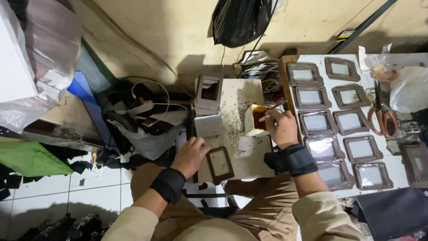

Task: Applying adhesive to the edges of small rectangular frames and stacking them.

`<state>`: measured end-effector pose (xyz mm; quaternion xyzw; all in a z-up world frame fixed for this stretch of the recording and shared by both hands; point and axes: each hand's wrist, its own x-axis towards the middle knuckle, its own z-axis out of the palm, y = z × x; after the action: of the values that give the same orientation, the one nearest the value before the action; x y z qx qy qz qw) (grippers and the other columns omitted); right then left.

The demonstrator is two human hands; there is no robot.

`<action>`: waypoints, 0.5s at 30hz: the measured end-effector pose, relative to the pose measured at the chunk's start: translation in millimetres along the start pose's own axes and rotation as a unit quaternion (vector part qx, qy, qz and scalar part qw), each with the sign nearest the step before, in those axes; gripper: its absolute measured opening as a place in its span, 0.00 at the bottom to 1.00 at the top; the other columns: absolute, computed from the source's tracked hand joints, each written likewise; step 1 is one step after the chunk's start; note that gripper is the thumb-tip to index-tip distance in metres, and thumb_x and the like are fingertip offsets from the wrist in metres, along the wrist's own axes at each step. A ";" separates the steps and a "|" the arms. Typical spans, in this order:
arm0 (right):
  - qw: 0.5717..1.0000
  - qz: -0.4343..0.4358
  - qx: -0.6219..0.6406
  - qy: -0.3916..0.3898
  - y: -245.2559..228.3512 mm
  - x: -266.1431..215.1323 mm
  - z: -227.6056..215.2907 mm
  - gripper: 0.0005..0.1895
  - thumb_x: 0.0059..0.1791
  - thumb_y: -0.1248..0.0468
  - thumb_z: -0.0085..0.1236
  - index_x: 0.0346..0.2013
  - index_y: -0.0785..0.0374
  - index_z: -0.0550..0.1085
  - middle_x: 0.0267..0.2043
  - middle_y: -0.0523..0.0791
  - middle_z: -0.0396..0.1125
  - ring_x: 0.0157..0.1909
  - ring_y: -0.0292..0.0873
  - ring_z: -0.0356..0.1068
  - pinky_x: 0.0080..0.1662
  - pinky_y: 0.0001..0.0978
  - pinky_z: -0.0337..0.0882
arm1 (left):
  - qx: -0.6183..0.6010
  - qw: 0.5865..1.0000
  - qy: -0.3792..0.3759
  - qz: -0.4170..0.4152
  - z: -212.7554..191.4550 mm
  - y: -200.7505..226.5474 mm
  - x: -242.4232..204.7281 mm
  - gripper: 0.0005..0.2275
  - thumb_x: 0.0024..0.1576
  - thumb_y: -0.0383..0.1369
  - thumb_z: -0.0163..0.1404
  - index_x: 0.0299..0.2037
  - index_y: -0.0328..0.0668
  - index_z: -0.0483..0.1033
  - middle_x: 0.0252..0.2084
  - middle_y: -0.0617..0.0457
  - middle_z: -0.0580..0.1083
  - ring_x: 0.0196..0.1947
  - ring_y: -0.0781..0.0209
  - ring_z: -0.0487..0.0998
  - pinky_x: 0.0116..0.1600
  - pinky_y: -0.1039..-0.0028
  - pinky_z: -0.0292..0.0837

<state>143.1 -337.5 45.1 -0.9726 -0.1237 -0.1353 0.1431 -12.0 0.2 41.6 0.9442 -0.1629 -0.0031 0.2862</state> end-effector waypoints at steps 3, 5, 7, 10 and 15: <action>0.999 -0.016 -0.046 -0.003 13.7 5.1 24.0 0.11 0.46 0.51 0.66 0.43 0.37 0.80 0.28 0.38 0.72 0.40 0.46 0.75 0.45 0.40 0.76 | 0.084 0.991 -0.086 -0.059 13.6 -14.0 -8.4 0.11 0.58 0.39 0.49 0.46 0.43 0.70 0.43 0.49 0.67 0.46 0.49 0.72 0.48 0.60 0.73; 0.998 -0.027 -0.052 -0.006 9.2 4.3 20.6 0.10 0.46 0.53 0.66 0.42 0.38 0.80 0.28 0.38 0.73 0.41 0.46 0.75 0.46 0.40 0.75 | 0.079 0.985 -0.124 -0.091 -1.2 6.6 -11.9 0.17 0.58 0.46 0.51 0.48 0.42 0.69 0.45 0.48 0.68 0.48 0.50 0.72 0.49 0.63 0.73; 0.998 -0.038 -0.058 -0.012 3.9 3.8 16.4 0.09 0.46 0.54 0.66 0.42 0.38 0.80 0.28 0.39 0.73 0.43 0.46 0.75 0.47 0.41 0.74 | 0.072 0.976 -0.162 -0.124 -7.2 17.9 -13.0 0.23 0.57 0.52 0.52 0.50 0.41 0.69 0.47 0.47 0.69 0.50 0.51 0.73 0.50 0.65 0.74; 0.996 -0.047 -0.062 -0.033 -1.3 4.4 10.3 0.09 0.48 0.54 0.64 0.43 0.40 0.79 0.30 0.38 0.75 0.45 0.46 0.74 0.48 0.40 0.73 | 0.026 0.974 -0.173 -0.141 -4.1 17.4 -10.5 0.29 0.56 0.52 0.55 0.57 0.36 0.65 0.53 0.42 0.67 0.56 0.45 0.71 0.55 0.61 0.73; 0.999 -0.021 0.002 -0.039 5.8 7.8 3.5 0.11 0.46 0.57 0.66 0.43 0.40 0.81 0.33 0.40 0.77 0.45 0.46 0.75 0.49 0.40 0.75 | -0.015 0.981 -0.155 -0.114 -7.9 9.9 -0.6 0.25 0.60 0.43 0.53 0.59 0.30 0.65 0.51 0.41 0.66 0.55 0.42 0.70 0.57 0.61 0.73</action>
<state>152.8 -340.2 42.8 -0.9742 -0.1494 -0.0997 0.1368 -14.8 -3.1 53.6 0.9401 -0.0963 -0.1847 0.2697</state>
